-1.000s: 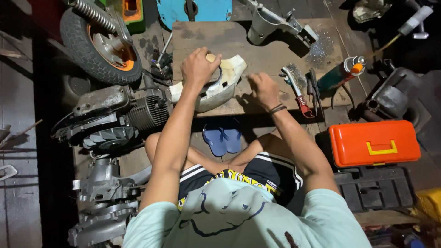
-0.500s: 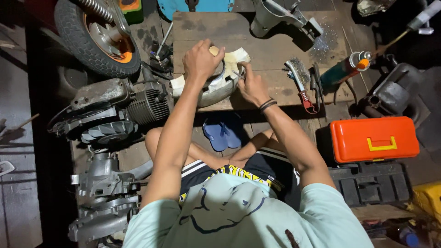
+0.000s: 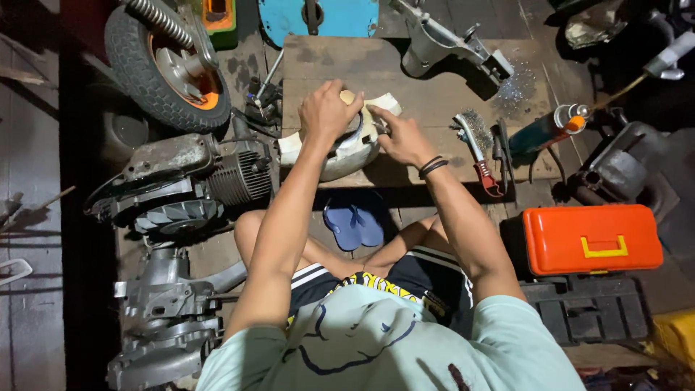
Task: Cleaning the inner edge of a hole on a motorcycle plastic part using a metal rod
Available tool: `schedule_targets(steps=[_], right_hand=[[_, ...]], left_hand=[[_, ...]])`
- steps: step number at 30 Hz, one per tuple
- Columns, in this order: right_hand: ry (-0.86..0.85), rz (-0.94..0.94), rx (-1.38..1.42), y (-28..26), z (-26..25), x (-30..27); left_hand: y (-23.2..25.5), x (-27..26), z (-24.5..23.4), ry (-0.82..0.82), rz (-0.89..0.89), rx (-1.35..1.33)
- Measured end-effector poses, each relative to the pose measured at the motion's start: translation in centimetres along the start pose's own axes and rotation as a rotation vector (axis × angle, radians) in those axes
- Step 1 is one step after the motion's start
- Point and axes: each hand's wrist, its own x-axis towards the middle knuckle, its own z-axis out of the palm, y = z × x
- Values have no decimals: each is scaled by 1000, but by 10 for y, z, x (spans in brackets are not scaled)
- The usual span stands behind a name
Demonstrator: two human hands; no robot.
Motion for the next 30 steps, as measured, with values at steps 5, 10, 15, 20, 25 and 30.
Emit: schedule_targets(steps=[5, 10, 15, 20, 25, 30], right_hand=[[160, 54, -86, -4, -9, -6], [-26, 47, -149, 5, -7, -5], [231, 68, -10, 3, -7, -3], [54, 192, -316, 2, -24, -1], [77, 144, -256, 0, -17, 5], [28, 289, -521, 22, -22, 19]], left_hand=[[-2, -3, 6, 14, -3, 8], [3, -2, -9, -32, -16, 1], [10, -4, -15, -44, -41, -10], [7, -4, -12, -63, -47, -10], [10, -3, -17, -70, -78, -1], [6, -3, -12, -38, -62, -3]])
